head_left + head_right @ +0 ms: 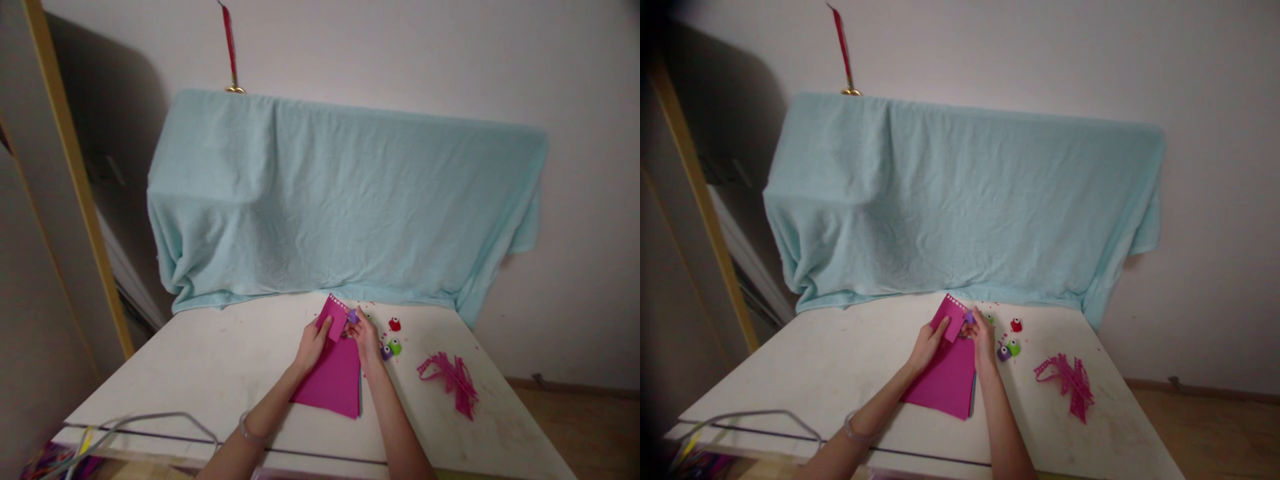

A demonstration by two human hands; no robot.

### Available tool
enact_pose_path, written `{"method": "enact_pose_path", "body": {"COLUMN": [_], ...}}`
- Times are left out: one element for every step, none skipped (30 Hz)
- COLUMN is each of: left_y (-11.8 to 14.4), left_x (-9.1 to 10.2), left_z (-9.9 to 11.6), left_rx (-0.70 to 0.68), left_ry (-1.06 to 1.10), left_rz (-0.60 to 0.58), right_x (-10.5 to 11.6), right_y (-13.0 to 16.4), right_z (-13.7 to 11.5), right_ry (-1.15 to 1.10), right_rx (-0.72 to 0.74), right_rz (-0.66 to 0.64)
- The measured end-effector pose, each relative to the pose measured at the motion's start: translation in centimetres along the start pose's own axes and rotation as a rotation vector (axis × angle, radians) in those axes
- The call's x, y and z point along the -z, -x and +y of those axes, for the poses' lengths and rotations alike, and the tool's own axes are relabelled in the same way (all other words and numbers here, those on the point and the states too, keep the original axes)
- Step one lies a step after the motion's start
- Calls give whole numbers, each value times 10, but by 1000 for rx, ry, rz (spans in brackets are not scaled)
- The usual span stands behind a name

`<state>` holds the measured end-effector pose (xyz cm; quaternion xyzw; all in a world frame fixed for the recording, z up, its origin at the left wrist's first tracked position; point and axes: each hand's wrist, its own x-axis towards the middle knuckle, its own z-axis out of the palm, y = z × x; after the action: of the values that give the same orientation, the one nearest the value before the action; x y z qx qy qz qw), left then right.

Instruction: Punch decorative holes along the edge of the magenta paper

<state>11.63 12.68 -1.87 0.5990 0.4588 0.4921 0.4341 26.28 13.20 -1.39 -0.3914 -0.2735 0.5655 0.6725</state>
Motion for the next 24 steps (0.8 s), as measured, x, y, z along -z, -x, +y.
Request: {"method": "enact_pose_path", "body": {"left_y": [0, 0, 1, 1, 1, 1, 1, 1, 1, 1, 1, 1, 1, 1, 1, 1, 1, 1, 1, 1, 1, 1, 1, 2], "left_x": [0, 0, 0, 0, 0, 0, 0, 0, 0, 0, 0, 0, 0, 0, 0, 0, 0, 0, 0, 0, 0, 0, 0, 0], "left_z": [1, 1, 2, 2, 3, 3, 3, 4, 4, 4, 5, 5, 5, 5, 5, 5, 5, 5, 5, 5, 5, 5, 5, 4], "left_rx": [5, 8, 12, 15, 19, 22, 24, 23, 20, 14, 7, 0, -5, -8, -10, -11, -11, -11, -11, -12, -12, -12, -12, -12], "left_ry": [14, 25, 34, 42, 50, 56, 60, 61, 60, 57, 55, 52, 48, 43, 38, 33, 30, 30, 33, 38, 44, 50, 58, 65], "left_rz": [-2, -6, -11, -17, -24, -30, -36, -41, -44, -46, -47, -49, -49, -49, -48, -46, -43, -40, -37, -35, -35, -37, -39, -43], "right_x": [0, 0, 0, 0, 0, 0, 1, 1, 1, 1, 1, 1, 1, 1, 1, 0, 0, 0, 0, 0, 0, 0, 0, 0], "right_y": [0, 0, 0, 0, -1, -1, -2, -2, -3, -4, -4, -5, -5, -5, -5, -5, -5, -5, -5, -4, -4, -4, -3, -3], "right_z": [0, 0, 0, 0, 0, 1, 1, 2, 2, 2, 3, 3, 3, 3, 2, 2, 2, 2, 2, 2, 2, 2, 2, 1], "right_ry": [2, 3, 4, 4, 2, 1, 0, 1, 2, 3, 4, 3, 1, 0, 0, 0, 1, 2, 3, 2, 2, 1, 0, 0], "right_rx": [-3, -6, -9, -11, -11, -11, -10, -10, -11, -12, -13, -13, -14, -15, -17, -18, -19, -18, -16, -11, -7, -3, 1, 5], "right_rz": [2, 4, 5, 3, 0, -2, -2, 2, 9, 18, 27, 34, 38, 41, 40, 37, 33, 28, 24, 20, 18, 15, 13, 12]}}
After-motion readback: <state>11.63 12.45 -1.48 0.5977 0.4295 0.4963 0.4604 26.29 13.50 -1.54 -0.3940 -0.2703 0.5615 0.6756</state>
